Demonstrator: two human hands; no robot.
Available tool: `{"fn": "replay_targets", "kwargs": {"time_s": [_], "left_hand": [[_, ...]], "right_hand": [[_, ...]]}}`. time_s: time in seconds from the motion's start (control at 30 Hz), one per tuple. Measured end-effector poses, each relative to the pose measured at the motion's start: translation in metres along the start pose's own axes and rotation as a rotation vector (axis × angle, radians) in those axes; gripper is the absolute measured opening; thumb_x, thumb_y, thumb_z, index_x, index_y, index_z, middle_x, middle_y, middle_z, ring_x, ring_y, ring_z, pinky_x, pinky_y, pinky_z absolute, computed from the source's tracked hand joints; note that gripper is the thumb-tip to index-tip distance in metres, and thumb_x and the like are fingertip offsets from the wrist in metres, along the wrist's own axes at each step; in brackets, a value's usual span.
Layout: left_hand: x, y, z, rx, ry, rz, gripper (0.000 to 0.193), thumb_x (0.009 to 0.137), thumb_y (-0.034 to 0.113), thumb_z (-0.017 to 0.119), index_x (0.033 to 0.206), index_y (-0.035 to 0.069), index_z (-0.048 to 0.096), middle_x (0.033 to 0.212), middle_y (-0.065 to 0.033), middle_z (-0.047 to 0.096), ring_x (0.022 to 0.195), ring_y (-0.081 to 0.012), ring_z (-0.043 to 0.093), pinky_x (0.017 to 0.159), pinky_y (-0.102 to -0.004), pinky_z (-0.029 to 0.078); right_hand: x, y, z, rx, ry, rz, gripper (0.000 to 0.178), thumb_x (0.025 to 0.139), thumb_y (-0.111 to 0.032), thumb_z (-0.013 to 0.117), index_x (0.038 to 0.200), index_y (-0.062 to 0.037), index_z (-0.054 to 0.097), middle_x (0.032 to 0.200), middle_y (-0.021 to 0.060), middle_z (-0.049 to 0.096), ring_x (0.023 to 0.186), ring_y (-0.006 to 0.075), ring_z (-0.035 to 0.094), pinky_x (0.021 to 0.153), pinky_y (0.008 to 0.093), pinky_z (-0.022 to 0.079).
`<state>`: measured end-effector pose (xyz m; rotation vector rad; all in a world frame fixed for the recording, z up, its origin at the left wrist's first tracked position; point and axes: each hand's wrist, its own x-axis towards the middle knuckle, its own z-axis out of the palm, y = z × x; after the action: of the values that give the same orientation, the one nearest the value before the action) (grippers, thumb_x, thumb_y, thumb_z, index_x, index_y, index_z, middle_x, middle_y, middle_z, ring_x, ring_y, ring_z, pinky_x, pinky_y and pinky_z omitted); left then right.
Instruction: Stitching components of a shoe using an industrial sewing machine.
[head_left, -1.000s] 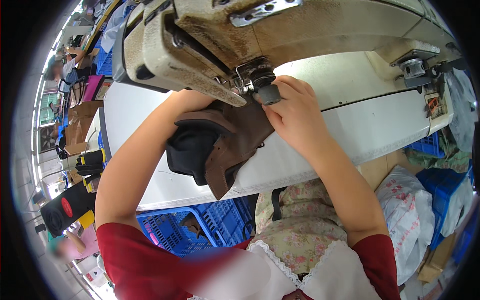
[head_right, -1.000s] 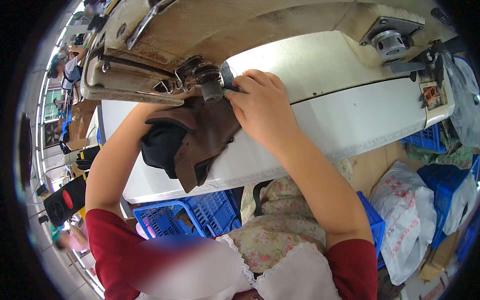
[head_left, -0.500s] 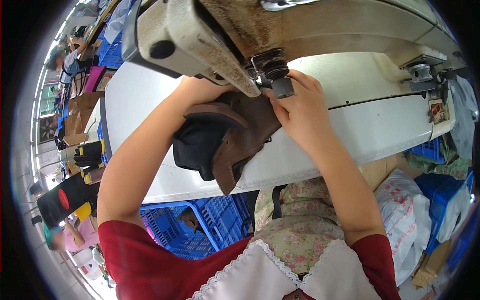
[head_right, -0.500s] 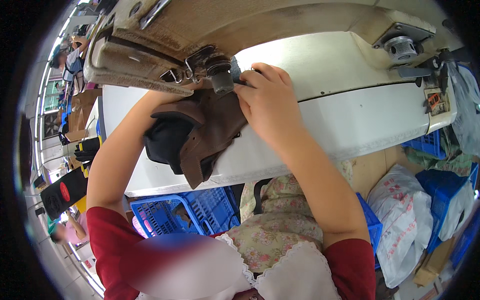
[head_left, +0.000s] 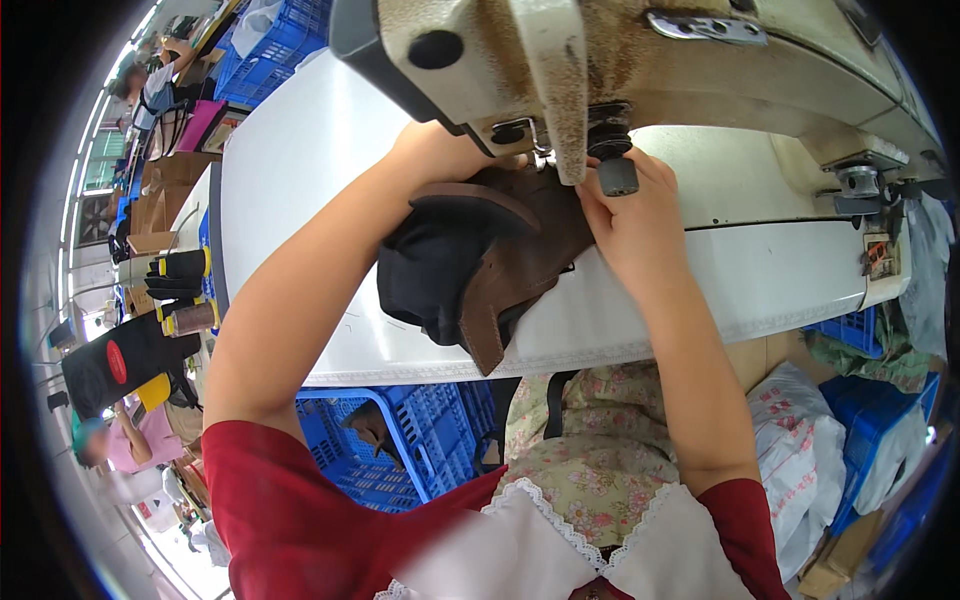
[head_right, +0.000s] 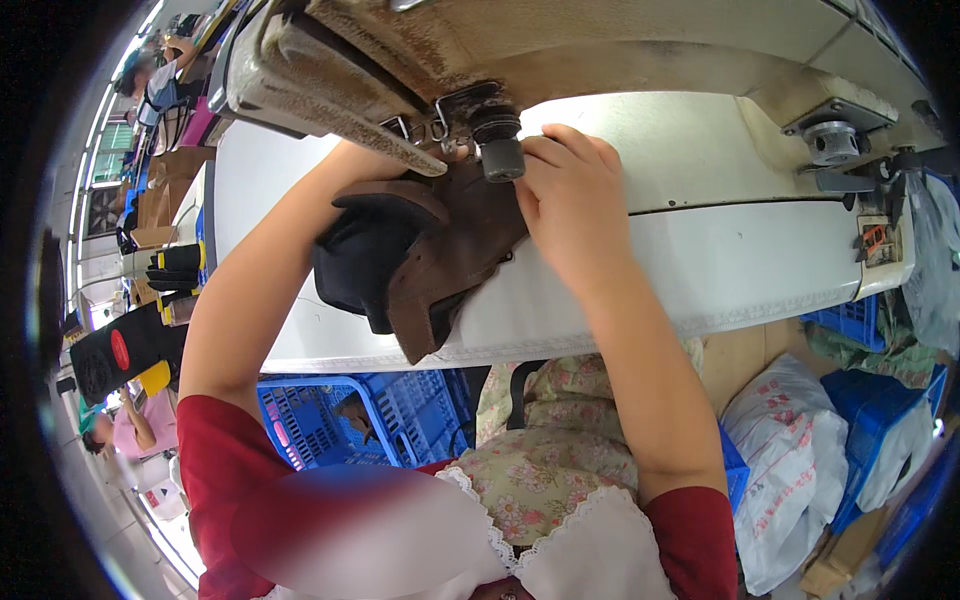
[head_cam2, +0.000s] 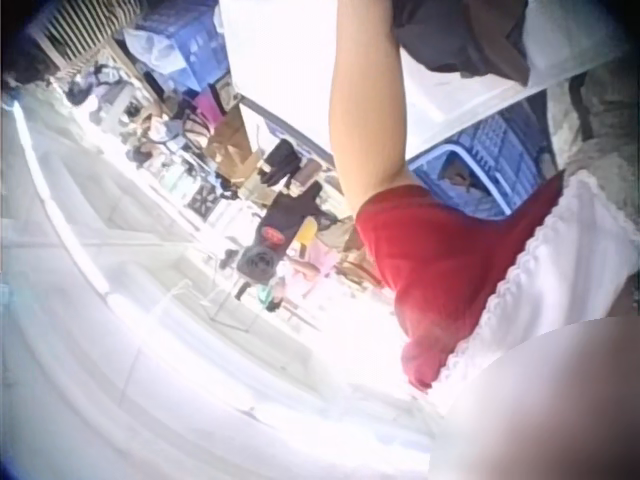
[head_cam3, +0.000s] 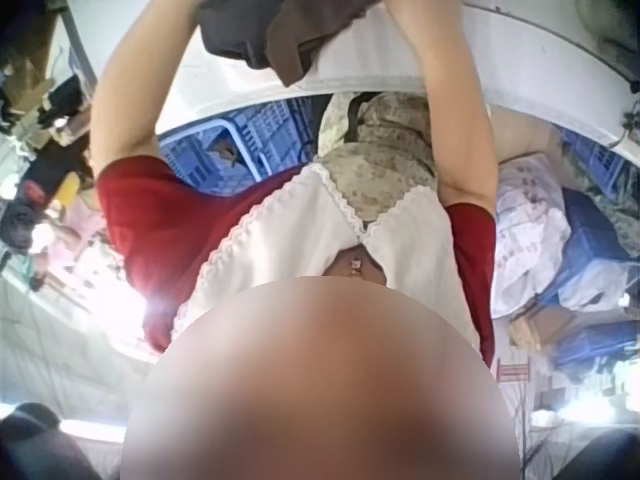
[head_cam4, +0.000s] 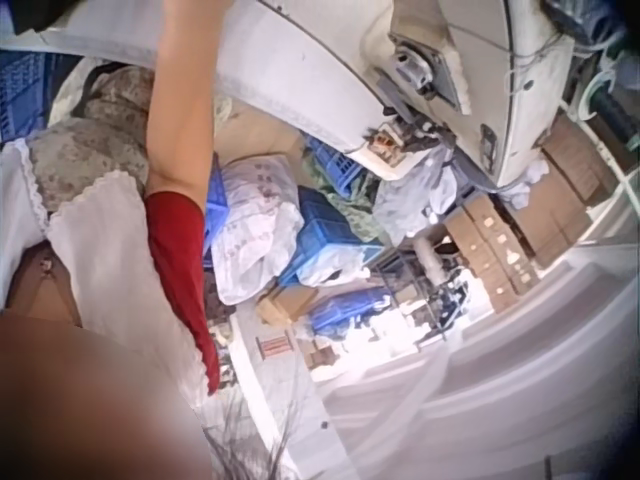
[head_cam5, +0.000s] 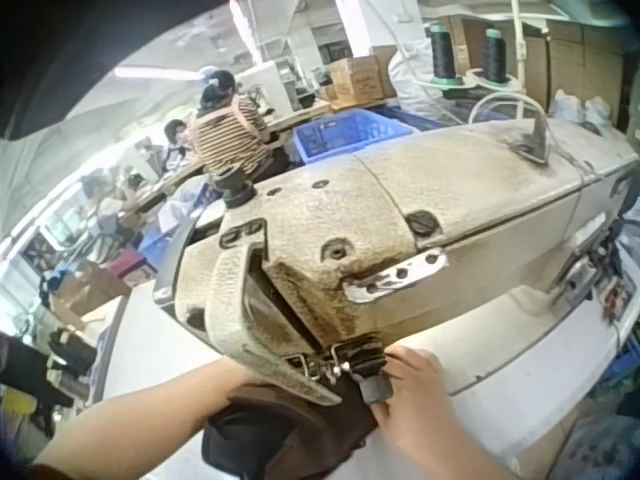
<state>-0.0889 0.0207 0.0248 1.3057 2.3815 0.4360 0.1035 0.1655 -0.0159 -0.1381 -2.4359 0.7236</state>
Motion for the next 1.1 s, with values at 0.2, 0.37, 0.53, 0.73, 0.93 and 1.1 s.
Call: {"fn": "replay_targets", "kwargs": {"time_s": [0.2, 0.37, 0.53, 0.73, 0.93, 1.1], "left_hand": [[0.007, -0.001, -0.001, 0.074, 0.128, 0.154, 0.040, 0.082, 0.029, 0.074, 0.118, 0.014, 0.068, 0.108, -0.0068, 0.071, 0.100, -0.0203, 0.065, 0.087, -0.0339, 0.051], [0.010, 0.002, -0.005, 0.078, 0.152, 0.151, 0.035, 0.082, 0.026, 0.072, 0.114, 0.011, 0.069, 0.103, -0.0065, 0.070, 0.095, -0.0185, 0.065, 0.084, -0.0326, 0.051], [0.007, -0.002, -0.006, 0.076, 0.149, 0.129, 0.030, 0.083, 0.024, 0.071, 0.109, 0.009, 0.069, 0.098, -0.0062, 0.070, 0.091, -0.0167, 0.064, 0.080, -0.0313, 0.050], [0.003, -0.003, -0.010, 0.065, 0.144, 0.081, 0.025, 0.083, 0.021, 0.069, 0.103, 0.006, 0.070, 0.092, -0.0058, 0.069, 0.086, -0.0145, 0.063, 0.076, -0.0297, 0.050], [-0.014, -0.014, -0.034, 0.078, 0.260, -0.015, 0.020, 0.083, 0.017, 0.068, 0.097, 0.003, 0.071, 0.086, -0.0055, 0.068, 0.080, -0.0123, 0.062, 0.073, -0.0281, 0.050], [-0.105, 0.032, -0.070, -0.156, 0.704, -0.238, 0.013, 0.084, 0.013, 0.066, 0.085, 0.000, 0.068, 0.077, -0.0049, 0.066, 0.073, -0.0106, 0.060, 0.067, -0.0263, 0.048]], "right_hand": [[0.002, 0.001, 0.001, -0.001, -0.023, 0.026, 0.026, 0.074, -0.004, 0.072, 0.099, -0.0103, 0.068, 0.107, 0.0006, 0.068, 0.115, 0.0240, 0.059, 0.097, 0.0434, 0.043], [0.003, 0.002, 0.001, -0.028, -0.063, 0.025, 0.026, 0.074, -0.004, 0.072, 0.098, -0.0089, 0.067, 0.110, 0.0016, 0.067, 0.114, 0.0241, 0.058, 0.097, 0.0435, 0.044], [0.004, 0.002, 0.002, -0.065, -0.075, 0.026, 0.026, 0.073, -0.005, 0.073, 0.098, -0.0080, 0.068, 0.108, 0.0018, 0.067, 0.112, 0.0237, 0.057, 0.096, 0.0430, 0.044], [0.002, 0.003, 0.005, -0.106, -0.031, -0.017, 0.025, 0.074, -0.006, 0.072, 0.098, -0.0080, 0.068, 0.107, 0.0015, 0.066, 0.111, 0.0228, 0.058, 0.095, 0.0426, 0.044], [0.003, 0.005, 0.004, -0.103, -0.041, -0.023, 0.023, 0.076, -0.005, 0.070, 0.099, -0.0094, 0.068, 0.107, -0.0006, 0.066, 0.109, 0.0215, 0.059, 0.094, 0.0422, 0.044], [0.005, 0.007, 0.002, -0.063, -0.069, -0.040, 0.022, 0.078, -0.007, 0.069, 0.100, -0.0112, 0.068, 0.107, -0.0015, 0.066, 0.108, 0.0220, 0.059, 0.095, 0.0418, 0.044]]}}
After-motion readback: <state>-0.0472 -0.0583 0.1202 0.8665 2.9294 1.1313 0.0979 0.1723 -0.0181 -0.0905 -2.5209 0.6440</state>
